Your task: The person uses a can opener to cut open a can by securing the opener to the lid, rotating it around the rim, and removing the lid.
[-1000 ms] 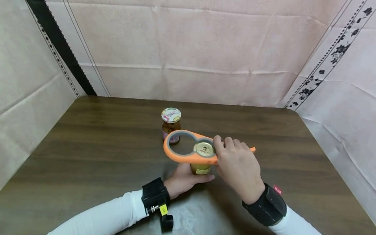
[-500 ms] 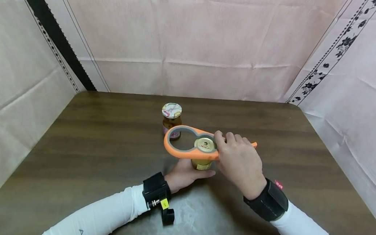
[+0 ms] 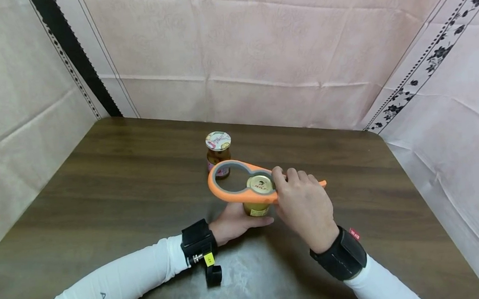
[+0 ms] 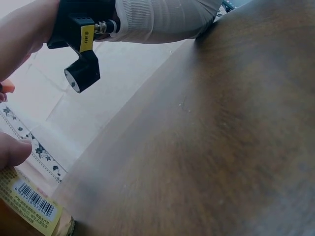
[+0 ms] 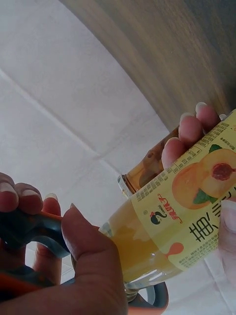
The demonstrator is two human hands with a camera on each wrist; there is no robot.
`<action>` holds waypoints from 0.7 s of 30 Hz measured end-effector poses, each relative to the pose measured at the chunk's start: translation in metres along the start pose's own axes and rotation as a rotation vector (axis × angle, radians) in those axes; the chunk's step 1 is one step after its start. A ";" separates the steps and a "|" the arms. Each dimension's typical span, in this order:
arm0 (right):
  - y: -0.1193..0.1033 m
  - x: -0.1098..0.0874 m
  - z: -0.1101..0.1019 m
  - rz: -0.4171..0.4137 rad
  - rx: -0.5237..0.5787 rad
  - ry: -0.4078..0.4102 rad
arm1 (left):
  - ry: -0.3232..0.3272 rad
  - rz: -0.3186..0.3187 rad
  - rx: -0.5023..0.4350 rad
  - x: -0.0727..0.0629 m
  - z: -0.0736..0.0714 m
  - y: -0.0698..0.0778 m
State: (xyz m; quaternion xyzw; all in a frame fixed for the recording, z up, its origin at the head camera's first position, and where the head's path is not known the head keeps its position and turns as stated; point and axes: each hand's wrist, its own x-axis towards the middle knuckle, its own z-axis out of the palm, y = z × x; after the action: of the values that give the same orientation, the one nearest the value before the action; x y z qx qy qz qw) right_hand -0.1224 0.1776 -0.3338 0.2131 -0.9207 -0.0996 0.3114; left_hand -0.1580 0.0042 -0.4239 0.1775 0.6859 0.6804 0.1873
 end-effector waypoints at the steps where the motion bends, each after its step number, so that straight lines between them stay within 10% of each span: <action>1: 0.000 0.000 0.000 -0.001 -0.001 0.002 | -0.001 0.000 0.002 0.000 0.000 0.000; 21: 0.005 0.003 0.003 -0.029 0.015 0.012 | -0.036 -0.008 0.045 0.002 -0.004 -0.001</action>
State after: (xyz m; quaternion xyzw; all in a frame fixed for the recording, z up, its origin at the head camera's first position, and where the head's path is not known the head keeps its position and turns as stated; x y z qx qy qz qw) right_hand -0.1277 0.1808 -0.3327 0.2292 -0.9163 -0.0959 0.3140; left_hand -0.1620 0.0014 -0.4254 0.1908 0.6983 0.6608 0.1983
